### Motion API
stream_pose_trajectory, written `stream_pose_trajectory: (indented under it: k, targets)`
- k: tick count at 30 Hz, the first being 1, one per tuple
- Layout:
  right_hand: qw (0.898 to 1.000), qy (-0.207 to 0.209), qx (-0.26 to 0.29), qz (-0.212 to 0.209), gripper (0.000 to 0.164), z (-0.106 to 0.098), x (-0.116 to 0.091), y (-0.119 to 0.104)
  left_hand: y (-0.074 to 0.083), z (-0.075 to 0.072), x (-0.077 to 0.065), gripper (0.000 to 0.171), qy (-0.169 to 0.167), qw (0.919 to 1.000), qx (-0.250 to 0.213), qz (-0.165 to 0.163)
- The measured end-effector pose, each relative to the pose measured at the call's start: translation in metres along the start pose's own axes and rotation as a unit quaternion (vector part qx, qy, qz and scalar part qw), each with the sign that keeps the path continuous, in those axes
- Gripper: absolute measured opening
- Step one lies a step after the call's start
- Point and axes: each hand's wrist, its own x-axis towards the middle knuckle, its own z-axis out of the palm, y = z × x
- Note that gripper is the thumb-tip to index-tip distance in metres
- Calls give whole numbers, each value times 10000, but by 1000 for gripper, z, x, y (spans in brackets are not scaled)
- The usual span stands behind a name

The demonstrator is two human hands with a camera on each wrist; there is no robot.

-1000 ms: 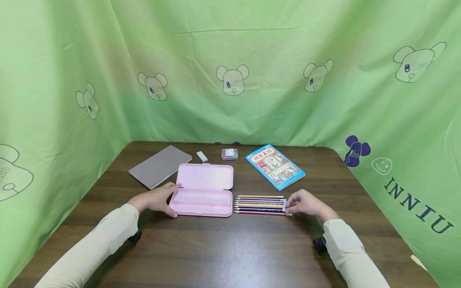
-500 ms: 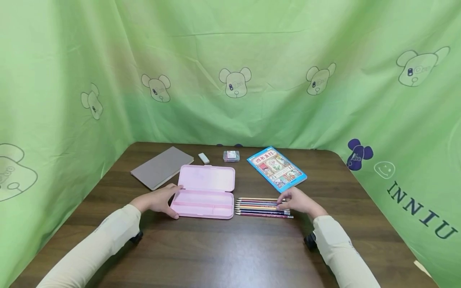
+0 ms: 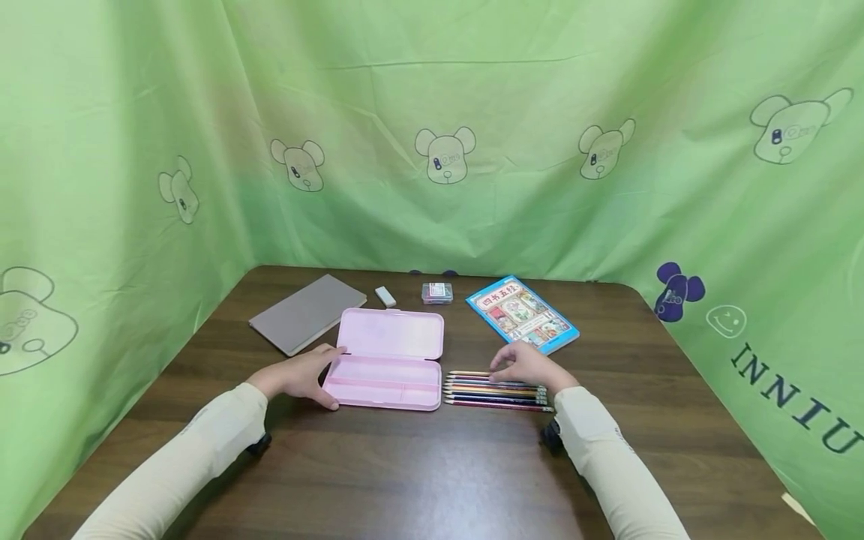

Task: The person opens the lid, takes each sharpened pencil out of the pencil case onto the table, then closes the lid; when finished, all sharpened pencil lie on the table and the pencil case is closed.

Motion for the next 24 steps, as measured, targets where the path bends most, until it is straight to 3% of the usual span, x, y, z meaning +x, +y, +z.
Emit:
stream_pose_trajectory:
  k: [13, 19, 24]
  targets:
    - [9995, -180, -240, -11, 29, 11, 32, -18, -1, 3, -1, 104, 3, 10000, 15, -73]
    - [9996, -221, -153, 96, 53, 14, 49, -28, 0, 4, -1, 105, 5, 9999, -40, -106]
    - [9996, -209, -58, 154, 75, 17, 63, -40, 0, 4, -1, 116, 0, 9996, -227, -149]
